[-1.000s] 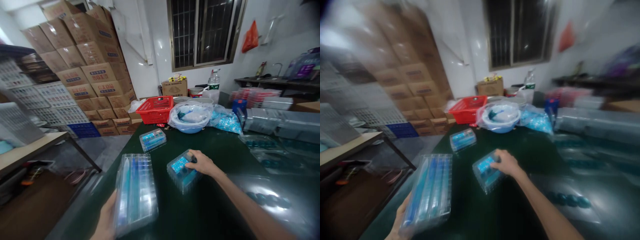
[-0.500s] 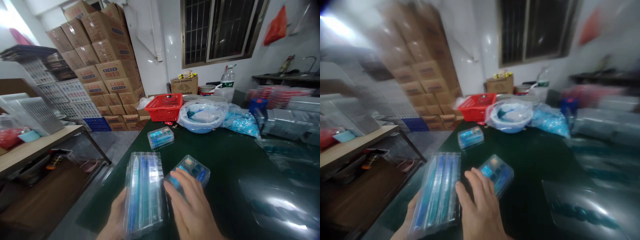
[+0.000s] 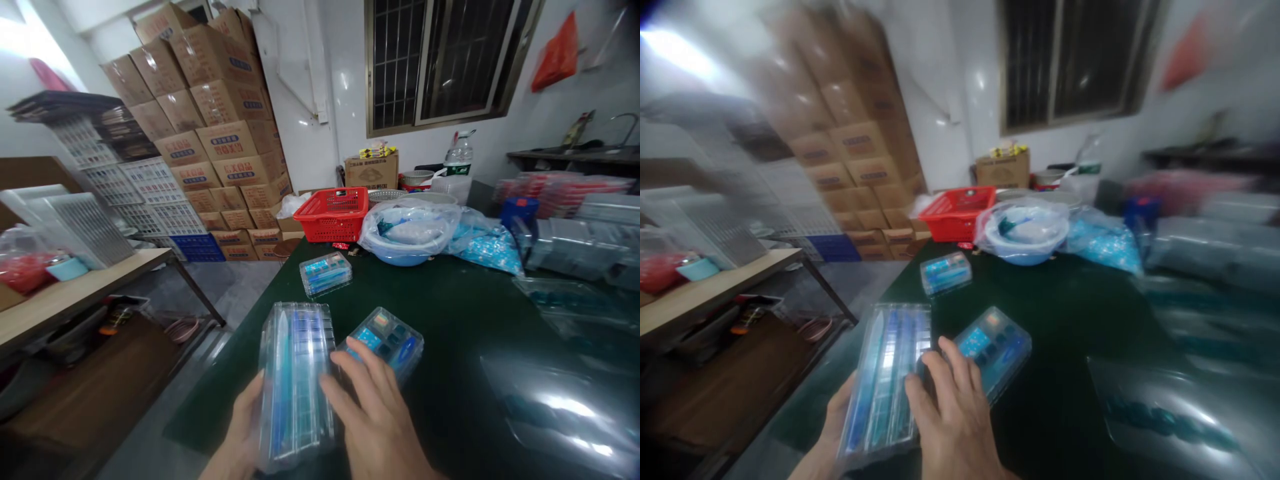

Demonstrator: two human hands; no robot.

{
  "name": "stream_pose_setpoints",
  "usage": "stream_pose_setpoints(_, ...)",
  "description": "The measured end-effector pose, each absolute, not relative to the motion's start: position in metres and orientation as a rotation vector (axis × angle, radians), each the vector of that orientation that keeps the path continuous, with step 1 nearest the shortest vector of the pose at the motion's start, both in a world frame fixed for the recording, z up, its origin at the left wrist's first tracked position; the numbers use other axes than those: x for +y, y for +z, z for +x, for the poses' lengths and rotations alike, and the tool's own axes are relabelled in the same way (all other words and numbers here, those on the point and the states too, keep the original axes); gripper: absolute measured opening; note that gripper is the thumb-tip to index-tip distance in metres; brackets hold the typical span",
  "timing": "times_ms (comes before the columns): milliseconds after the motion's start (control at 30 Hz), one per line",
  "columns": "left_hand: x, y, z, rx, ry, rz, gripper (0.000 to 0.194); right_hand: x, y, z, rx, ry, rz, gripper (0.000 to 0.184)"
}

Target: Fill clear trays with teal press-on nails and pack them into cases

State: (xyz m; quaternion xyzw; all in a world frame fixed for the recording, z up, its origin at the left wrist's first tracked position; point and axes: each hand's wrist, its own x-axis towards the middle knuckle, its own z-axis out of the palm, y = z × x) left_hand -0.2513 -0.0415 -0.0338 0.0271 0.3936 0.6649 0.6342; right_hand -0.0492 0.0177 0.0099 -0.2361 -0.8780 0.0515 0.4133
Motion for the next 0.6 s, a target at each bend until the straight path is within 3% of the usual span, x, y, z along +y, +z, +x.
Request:
stream_pose_setpoints(267, -0.044, -0.035, -0.256, 0.842, 1.47, 0.127, 0.029, 0.013, 0.017, -0.058, -2.149, 0.104, -0.582, 0.034)
stream_pose_setpoints(600, -0.049, -0.041, -0.258, 0.927, 1.483, 0.108, 0.019, 0.001, 0.027, -0.071, -2.162, 0.167, -0.536, 0.032)
